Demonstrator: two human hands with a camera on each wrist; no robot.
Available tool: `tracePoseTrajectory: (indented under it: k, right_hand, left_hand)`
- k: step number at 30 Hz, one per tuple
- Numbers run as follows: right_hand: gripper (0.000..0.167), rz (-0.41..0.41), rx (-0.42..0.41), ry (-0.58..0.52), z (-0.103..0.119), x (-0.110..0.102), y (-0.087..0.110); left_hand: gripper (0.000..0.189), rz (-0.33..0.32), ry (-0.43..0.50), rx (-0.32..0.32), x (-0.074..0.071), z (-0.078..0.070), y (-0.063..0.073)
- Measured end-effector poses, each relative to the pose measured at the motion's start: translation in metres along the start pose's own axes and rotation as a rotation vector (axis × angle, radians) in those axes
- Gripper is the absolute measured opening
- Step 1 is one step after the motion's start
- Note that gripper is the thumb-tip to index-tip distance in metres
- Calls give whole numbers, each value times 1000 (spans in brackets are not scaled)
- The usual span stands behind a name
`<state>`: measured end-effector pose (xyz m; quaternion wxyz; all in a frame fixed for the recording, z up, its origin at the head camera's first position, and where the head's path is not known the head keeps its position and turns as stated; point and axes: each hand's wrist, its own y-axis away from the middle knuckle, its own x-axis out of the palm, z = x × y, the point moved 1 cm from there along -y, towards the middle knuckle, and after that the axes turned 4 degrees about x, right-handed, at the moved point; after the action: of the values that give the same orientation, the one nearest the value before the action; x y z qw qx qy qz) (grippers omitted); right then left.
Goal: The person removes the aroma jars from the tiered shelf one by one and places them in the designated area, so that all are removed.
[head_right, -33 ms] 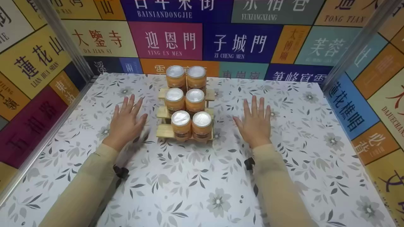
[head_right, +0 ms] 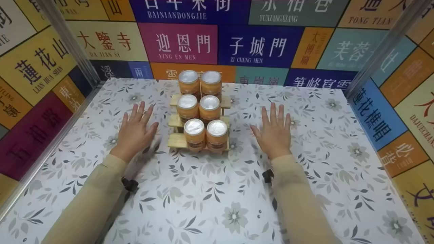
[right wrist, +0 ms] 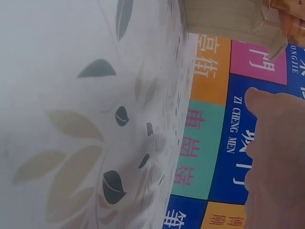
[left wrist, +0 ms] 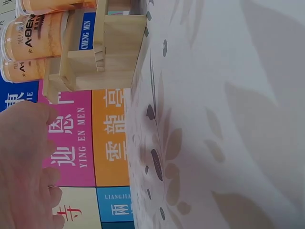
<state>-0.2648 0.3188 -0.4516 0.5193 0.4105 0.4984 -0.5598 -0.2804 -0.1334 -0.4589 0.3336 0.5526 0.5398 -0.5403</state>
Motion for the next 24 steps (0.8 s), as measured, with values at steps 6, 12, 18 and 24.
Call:
tracePoseTrajectory:
  k: [6,12,18,24]
  right_hand:
    - [83,-3,3,-34,0,1,1]
    - [80,-45,-23,-95,-2,4,3]
    - [63,-169,-80,-242,0,3,8]
    - [51,-234,-139,-346,3,4,14]
  left_hand:
    - [65,26,75,39,1,-2,2]
    - [52,48,294,75,2,-12,6]
    - [34,125,502,126,8,-19,9]
    - [37,161,679,102,15,-19,11]
